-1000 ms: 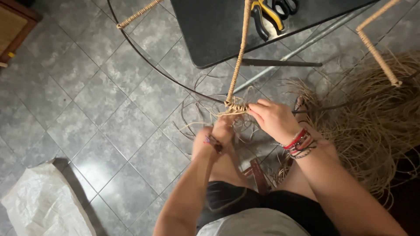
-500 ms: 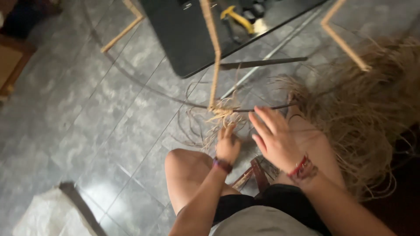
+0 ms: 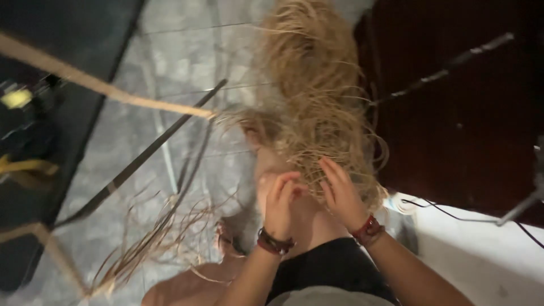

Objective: Weaving natural fibers onto a circular frame to create a decorative item

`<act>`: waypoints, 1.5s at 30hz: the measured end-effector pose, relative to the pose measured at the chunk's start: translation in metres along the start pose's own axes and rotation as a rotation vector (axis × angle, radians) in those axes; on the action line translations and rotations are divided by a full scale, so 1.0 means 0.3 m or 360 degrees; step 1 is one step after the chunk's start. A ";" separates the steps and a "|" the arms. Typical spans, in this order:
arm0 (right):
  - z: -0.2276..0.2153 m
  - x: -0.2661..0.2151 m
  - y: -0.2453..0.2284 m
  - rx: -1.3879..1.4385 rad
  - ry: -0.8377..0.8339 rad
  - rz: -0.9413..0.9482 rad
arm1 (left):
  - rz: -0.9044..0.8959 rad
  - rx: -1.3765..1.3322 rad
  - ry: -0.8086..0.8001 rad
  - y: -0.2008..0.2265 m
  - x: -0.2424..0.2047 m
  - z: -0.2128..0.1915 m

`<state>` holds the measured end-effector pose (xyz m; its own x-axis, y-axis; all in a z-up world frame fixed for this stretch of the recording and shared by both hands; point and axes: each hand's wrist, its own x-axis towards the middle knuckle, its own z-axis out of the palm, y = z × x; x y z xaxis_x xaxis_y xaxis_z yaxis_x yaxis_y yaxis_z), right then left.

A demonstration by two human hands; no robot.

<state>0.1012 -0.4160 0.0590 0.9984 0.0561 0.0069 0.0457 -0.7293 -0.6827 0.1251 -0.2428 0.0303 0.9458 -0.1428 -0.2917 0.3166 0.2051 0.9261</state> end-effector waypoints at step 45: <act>-0.372 -0.289 -0.155 0.0568 0.0418 0.0302 | -0.0915 -0.1165 -0.0342 0.224 0.030 0.424</act>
<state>0.0163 -0.4630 0.1717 0.9648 -0.2628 0.0109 -0.1064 -0.4279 -0.8975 0.1456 -0.3535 0.1204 0.6209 -0.5703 -0.5379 0.7644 0.5925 0.2542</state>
